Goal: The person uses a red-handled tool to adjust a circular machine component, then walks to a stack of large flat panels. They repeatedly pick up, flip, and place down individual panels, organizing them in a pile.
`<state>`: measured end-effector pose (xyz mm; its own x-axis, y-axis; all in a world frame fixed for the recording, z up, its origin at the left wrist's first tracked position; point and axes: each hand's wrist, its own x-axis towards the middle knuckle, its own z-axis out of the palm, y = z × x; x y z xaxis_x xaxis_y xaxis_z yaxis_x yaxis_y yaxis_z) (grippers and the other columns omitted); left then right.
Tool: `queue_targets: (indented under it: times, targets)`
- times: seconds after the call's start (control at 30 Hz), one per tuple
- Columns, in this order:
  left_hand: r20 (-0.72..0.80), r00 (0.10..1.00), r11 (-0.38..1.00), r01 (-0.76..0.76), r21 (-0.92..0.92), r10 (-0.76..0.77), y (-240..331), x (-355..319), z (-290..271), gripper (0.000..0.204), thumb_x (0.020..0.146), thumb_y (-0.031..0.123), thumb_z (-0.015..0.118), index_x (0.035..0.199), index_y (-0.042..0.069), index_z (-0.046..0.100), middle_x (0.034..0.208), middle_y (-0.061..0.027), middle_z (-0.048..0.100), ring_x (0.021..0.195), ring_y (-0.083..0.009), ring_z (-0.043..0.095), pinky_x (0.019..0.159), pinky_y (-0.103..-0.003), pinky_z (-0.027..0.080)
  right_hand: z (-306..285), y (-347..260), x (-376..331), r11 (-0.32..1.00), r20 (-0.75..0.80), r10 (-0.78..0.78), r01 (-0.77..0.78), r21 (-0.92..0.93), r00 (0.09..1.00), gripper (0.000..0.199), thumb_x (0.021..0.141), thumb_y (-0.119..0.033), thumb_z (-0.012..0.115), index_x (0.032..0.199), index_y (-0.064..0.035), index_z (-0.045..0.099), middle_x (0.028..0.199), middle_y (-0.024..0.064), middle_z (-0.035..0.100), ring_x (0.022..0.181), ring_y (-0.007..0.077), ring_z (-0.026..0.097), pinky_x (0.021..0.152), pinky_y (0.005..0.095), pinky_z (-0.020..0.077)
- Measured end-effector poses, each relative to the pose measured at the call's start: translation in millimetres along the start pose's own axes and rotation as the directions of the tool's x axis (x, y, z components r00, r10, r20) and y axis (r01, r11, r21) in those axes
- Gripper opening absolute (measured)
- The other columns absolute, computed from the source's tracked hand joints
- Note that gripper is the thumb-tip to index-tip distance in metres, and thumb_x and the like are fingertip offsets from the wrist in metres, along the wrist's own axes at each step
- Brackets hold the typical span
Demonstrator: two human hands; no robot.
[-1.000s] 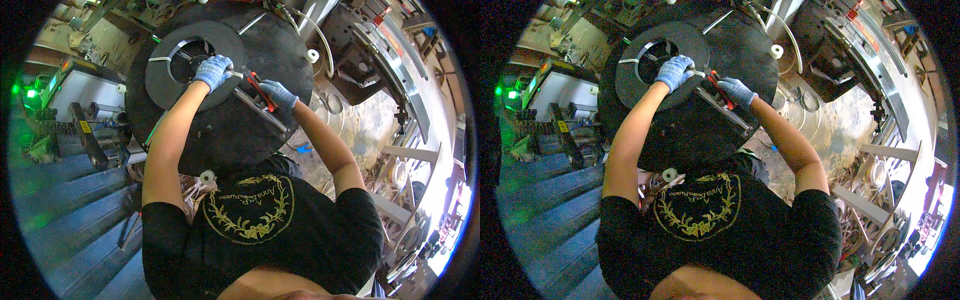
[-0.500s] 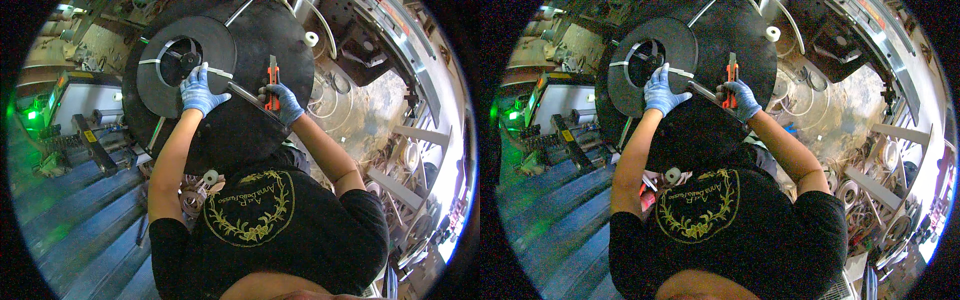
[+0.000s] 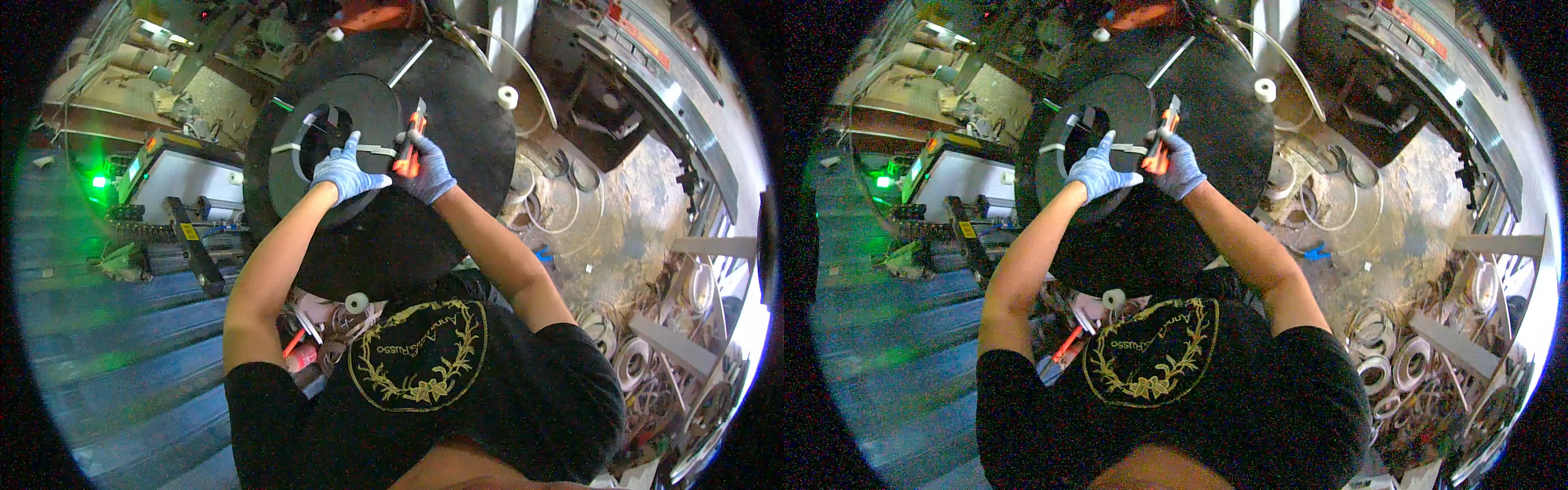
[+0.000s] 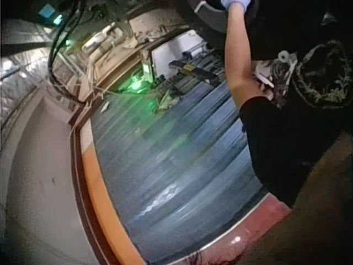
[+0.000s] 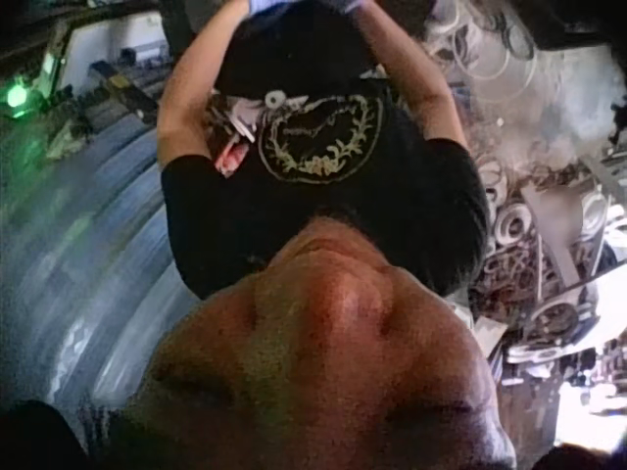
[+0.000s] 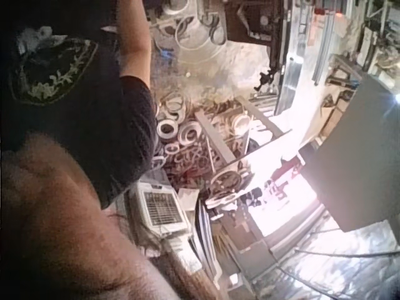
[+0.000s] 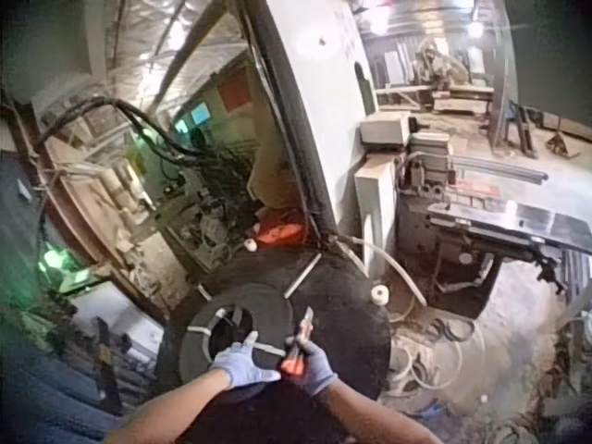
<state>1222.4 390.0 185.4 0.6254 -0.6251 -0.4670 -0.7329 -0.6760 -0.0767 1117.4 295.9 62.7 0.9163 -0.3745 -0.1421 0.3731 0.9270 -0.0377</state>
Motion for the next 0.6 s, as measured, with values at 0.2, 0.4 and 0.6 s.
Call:
queue_targets:
  times: [0.2,0.4,0.6]
  targets:
    - [-0.384,0.873,0.599,-0.487,-0.636,0.301,-42,-53,-26,0.084,0.069,0.044,0.072,0.133,0.006,0.034,0.128,-0.0168,0.044,0.117,-0.026,0.043,0.096,-0.034,0.035,76,5,20,0.983,0.197,0.062,-0.095,0.158,0.978,0.03,0.081,-0.033,0.055,0.097,-0.0069,0.057,0.103,0.015,0.061,0.095,0.0337,0.058,0.091,0.0521,0.0408]
    - [-0.298,0.936,-0.018,-0.3,-0.954,0.189,-56,-170,-63,0.065,0.075,0.018,0.059,0.132,0.005,0.031,0.12,-0.0121,0.046,0.105,-0.0222,0.048,0.091,-0.037,0.04,169,24,-34,0.991,0.372,0.134,-0.134,-0.024,0.919,0.027,0.085,-0.026,0.055,0.105,-0.0061,0.056,0.095,0.0046,0.063,0.093,0.0211,0.059,0.091,0.0416,0.0438]
    - [-0.363,0.897,-0.473,-0.441,-0.763,-0.252,-93,-138,-48,0.072,0.079,0.058,0.043,0.128,0.005,0.039,0.123,-0.0159,0.047,0.106,-0.0301,0.048,0.092,-0.042,0.039,222,37,-21,0.839,0.273,0.23,-0.048,-0.543,0.934,0.026,0.088,-0.029,0.053,0.098,-0.0053,0.057,0.081,0.0044,0.06,0.07,0.0136,0.06,0.063,0.0305,0.0527]
